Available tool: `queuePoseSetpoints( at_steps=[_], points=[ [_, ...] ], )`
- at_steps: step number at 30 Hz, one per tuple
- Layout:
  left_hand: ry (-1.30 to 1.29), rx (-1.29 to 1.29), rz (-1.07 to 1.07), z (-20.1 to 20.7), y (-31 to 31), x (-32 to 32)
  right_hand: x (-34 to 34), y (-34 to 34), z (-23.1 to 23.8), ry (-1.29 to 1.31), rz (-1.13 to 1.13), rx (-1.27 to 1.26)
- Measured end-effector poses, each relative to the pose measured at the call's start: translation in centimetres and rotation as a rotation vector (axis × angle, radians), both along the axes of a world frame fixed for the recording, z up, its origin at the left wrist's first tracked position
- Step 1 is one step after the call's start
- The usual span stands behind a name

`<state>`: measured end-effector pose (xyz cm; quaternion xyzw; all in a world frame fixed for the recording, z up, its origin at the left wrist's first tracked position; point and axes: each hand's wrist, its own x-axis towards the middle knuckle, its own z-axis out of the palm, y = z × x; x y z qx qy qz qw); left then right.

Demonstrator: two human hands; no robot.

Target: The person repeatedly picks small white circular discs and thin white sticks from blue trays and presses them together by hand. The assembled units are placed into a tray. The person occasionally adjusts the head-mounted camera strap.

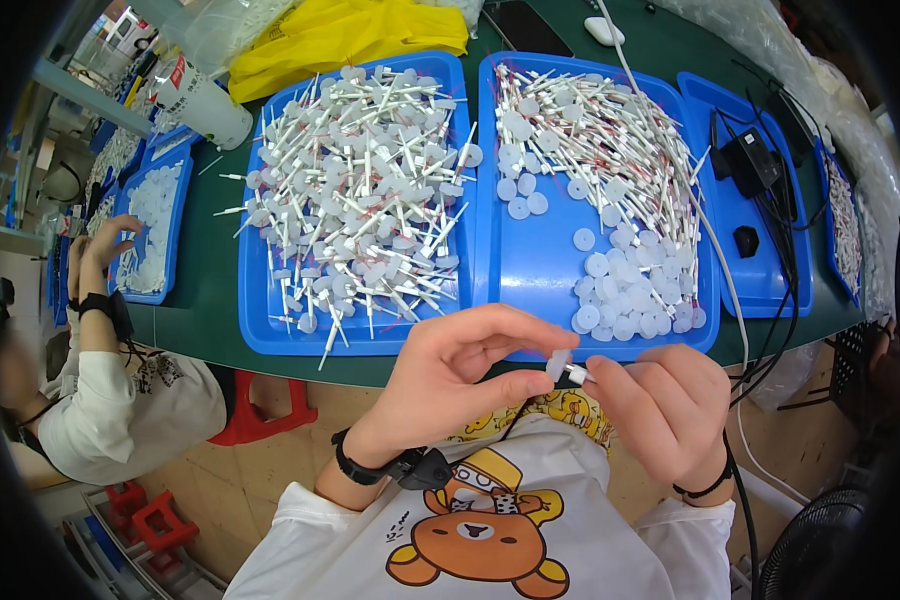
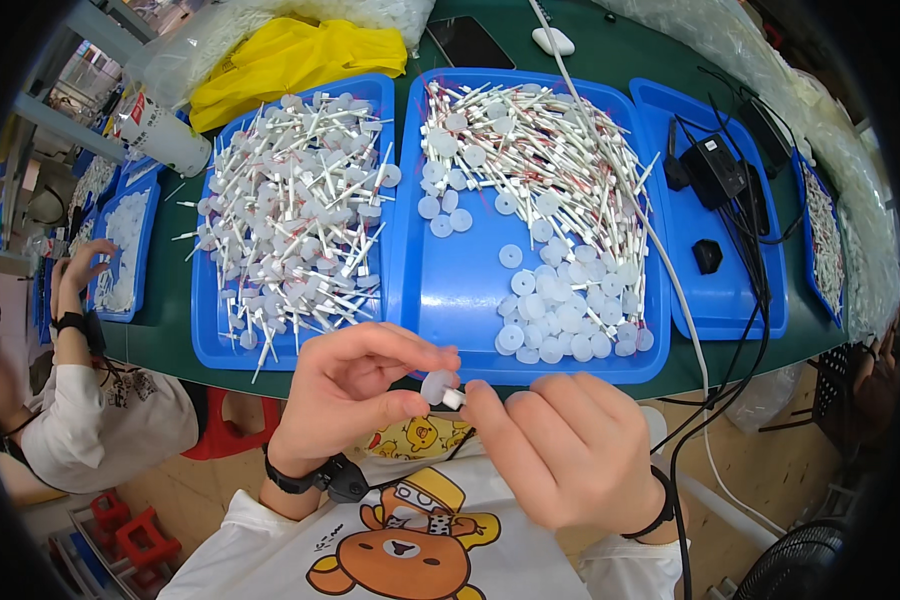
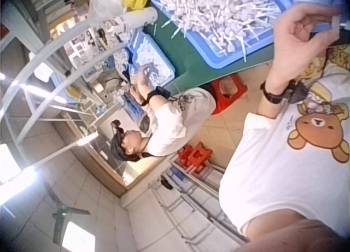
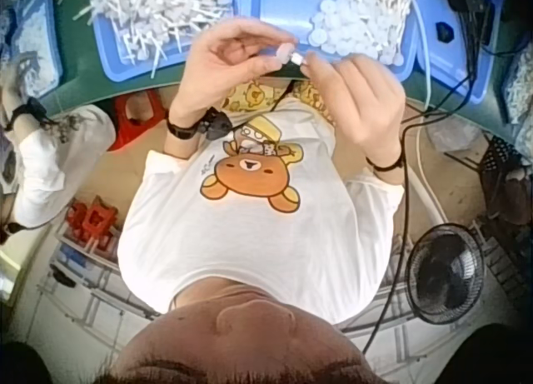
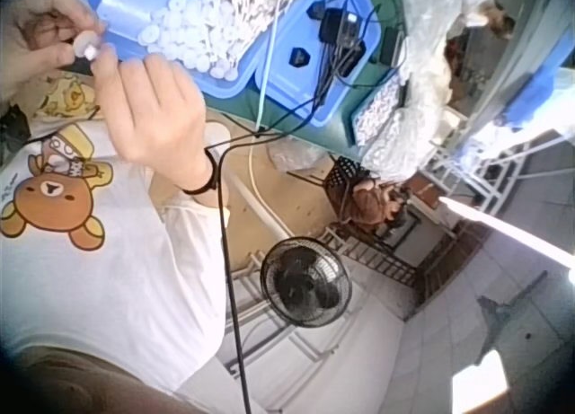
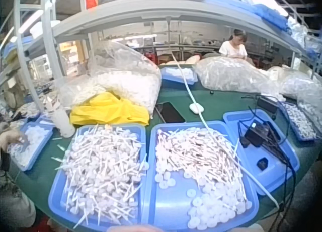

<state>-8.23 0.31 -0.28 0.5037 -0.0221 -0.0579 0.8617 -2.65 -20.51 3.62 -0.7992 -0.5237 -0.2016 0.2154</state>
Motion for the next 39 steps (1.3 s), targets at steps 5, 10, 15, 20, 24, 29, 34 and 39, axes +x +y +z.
queuePoseSetpoints(
  at_steps=[5,10,15,20,24,29,34,39],
  points=[
    [-0.063,-0.009,0.049,-0.2,-0.2,-0.1,0.0,0.1,0.0,0.119,0.001,0.010],
    [-0.216,-0.052,-0.027,-0.9,0.4,-0.1,-0.9,0.5,-0.7,0.353,0.028,0.173],
    [-0.271,0.197,0.024,-0.1,0.7,0.0,-1.5,0.6,-0.6,0.678,-0.006,0.211],
    [-0.284,0.413,0.105,1.0,0.3,-0.5,-1.6,0.5,-1.3,1.108,0.029,0.330],
    [-0.263,0.487,0.142,0.6,0.5,-1.1,-1.2,0.8,-0.8,1.882,0.001,0.342],
    [-0.180,0.635,0.149,0.6,1.5,-0.9,-1.3,2.8,-2.8,2.025,0.004,0.429],
    [-0.212,0.836,0.313,0.7,3.2,-1.4,-1.6,3.9,-2.9,1.849,-0.020,0.477],
    [-0.088,1.240,0.629,0.7,5.2,-2.0,-1.0,2.8,-4.0,0.526,-0.134,0.031]
  ],
)
